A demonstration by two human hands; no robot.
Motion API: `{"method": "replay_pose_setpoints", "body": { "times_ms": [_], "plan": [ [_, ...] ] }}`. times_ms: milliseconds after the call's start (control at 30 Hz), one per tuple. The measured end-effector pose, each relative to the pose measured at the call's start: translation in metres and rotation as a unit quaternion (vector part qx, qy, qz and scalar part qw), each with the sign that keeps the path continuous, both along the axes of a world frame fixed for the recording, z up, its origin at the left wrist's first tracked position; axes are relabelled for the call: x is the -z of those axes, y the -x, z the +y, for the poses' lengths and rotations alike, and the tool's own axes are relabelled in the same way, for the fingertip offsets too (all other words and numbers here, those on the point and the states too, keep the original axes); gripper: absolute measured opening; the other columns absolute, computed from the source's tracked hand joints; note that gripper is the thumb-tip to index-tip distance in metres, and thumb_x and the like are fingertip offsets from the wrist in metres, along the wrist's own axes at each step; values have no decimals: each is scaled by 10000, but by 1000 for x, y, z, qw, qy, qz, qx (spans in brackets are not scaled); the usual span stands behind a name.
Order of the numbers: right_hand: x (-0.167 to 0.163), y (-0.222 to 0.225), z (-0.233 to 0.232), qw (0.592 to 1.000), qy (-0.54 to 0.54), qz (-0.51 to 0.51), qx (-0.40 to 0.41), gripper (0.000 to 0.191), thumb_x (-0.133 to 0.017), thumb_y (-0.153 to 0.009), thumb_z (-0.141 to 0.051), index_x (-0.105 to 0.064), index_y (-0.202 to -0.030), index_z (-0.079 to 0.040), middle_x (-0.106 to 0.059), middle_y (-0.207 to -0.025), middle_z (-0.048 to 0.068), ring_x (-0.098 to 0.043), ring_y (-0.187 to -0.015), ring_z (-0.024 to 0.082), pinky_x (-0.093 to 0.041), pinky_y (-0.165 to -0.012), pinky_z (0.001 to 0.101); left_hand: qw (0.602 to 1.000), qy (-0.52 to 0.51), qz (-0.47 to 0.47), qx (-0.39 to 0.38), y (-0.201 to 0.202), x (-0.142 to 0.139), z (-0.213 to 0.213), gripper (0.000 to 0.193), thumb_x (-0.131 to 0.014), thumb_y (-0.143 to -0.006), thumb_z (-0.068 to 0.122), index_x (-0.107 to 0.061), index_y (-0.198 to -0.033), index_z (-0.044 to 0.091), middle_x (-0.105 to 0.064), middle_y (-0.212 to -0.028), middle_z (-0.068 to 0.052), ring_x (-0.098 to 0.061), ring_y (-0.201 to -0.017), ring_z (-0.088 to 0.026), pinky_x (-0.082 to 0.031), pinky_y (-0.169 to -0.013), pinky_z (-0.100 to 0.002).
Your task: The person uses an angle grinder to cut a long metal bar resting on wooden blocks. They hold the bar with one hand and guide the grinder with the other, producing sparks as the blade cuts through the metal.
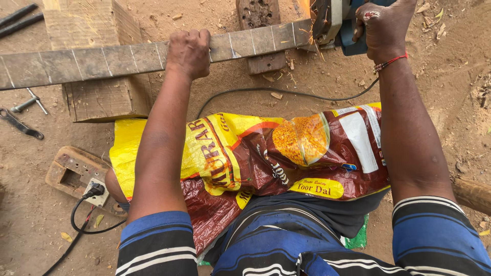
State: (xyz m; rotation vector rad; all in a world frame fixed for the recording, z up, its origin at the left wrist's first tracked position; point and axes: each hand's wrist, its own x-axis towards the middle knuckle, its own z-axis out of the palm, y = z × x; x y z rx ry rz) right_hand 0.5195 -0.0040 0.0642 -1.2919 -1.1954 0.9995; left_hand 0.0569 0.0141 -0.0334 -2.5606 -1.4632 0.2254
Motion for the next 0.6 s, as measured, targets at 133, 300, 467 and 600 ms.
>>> {"method": "replay_pose_setpoints", "body": {
  "times_ms": [133, 300, 467, 600],
  "plan": [
    [5, 3, 11, 1000, 9, -23, -13, 130, -643, -927, 133, -544, -976, 64, -609, -680, 111, -618, -524, 178, -489, -454, 291, 1000, 13, 11, -1, -2, -5, -1, 116, -573, -861, 171, -600, -951, 102, -613, -691, -50, -493, -520, -111, -407, -481, -282],
    [6, 15, 26, 999, 39, 25, 3, 183, -659, -909, 87, -607, -767, -16, -610, -672, 73, -609, -507, 159, -495, -429, 288, 1000, 7, 7, -1, -2, -3, 0, 102, -572, -858, 160, -603, -941, 110, -609, -675, -36, -468, -495, -97, -400, -473, -278],
    [-5, 10, 19, 999, -2, -38, -8, 144, -612, -873, 138, -597, -846, -3, -625, -679, 82, -627, -518, 150, -498, -425, 274, 1000, -12, 14, 4, 0, 5, 1, 60, -574, -859, 127, -608, -907, 113, -586, -628, -7, -421, -464, -70, -372, -411, -252],
    [-19, 5, -5, 999, 38, -13, -17, 138, -598, -922, 114, -586, -790, 74, -636, -701, 123, -611, -510, 175, -478, -428, 285, 1000, -13, 8, 6, 1, 7, 1, 90, -579, -831, 144, -607, -912, 116, -593, -645, -16, -430, -470, -85, -377, -419, -255]
  ]
}}
